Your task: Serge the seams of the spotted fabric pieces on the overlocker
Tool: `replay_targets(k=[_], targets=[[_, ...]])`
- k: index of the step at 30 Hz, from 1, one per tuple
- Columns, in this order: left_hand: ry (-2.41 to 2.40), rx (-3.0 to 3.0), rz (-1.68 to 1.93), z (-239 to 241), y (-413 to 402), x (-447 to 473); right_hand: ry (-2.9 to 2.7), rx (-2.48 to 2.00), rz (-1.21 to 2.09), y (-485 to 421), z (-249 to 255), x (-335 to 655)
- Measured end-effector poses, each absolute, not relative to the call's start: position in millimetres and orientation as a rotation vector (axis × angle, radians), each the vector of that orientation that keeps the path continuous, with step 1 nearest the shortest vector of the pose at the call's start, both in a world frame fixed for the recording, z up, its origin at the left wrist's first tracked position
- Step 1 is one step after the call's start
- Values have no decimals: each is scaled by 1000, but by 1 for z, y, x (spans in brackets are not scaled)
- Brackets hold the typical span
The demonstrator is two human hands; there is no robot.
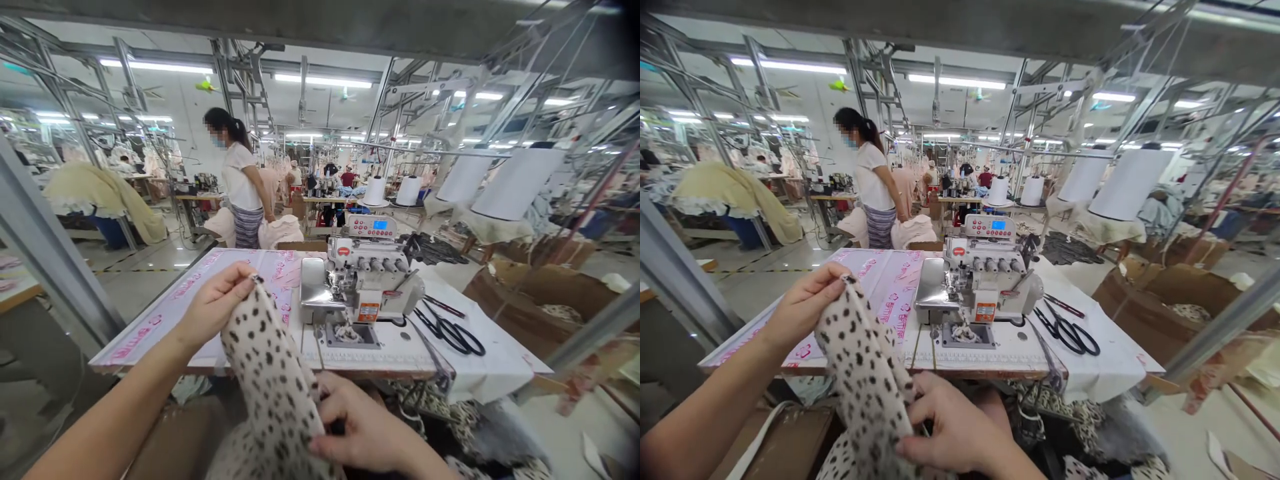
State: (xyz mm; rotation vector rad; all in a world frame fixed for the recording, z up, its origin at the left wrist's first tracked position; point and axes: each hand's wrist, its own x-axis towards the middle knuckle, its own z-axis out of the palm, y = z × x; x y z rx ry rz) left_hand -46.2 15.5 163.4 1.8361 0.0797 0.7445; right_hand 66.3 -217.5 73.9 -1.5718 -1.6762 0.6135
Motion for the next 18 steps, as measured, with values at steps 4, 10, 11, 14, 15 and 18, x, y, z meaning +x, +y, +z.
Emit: replay_targets(k=[4, 10, 11, 14, 15, 18], targets=[[181, 1901, 872, 153, 22, -62, -1658, -1840, 226, -223, 85, 70], [328, 1852, 811, 124, 23, -67, -1685, -1897, 246, -233, 75, 69], [345, 1823, 789, 119, 23, -67, -1694, -1879, 273, -234, 72, 71], [365, 1753, 794, 111, 22, -67, -1734, -1802, 343, -234, 66, 78], [368, 1738, 801, 109, 22, -68, -1751, -1789, 347, -233, 64, 81], [372, 1708, 817, 106, 21, -70, -1817, -1785, 306, -228, 52, 88]])
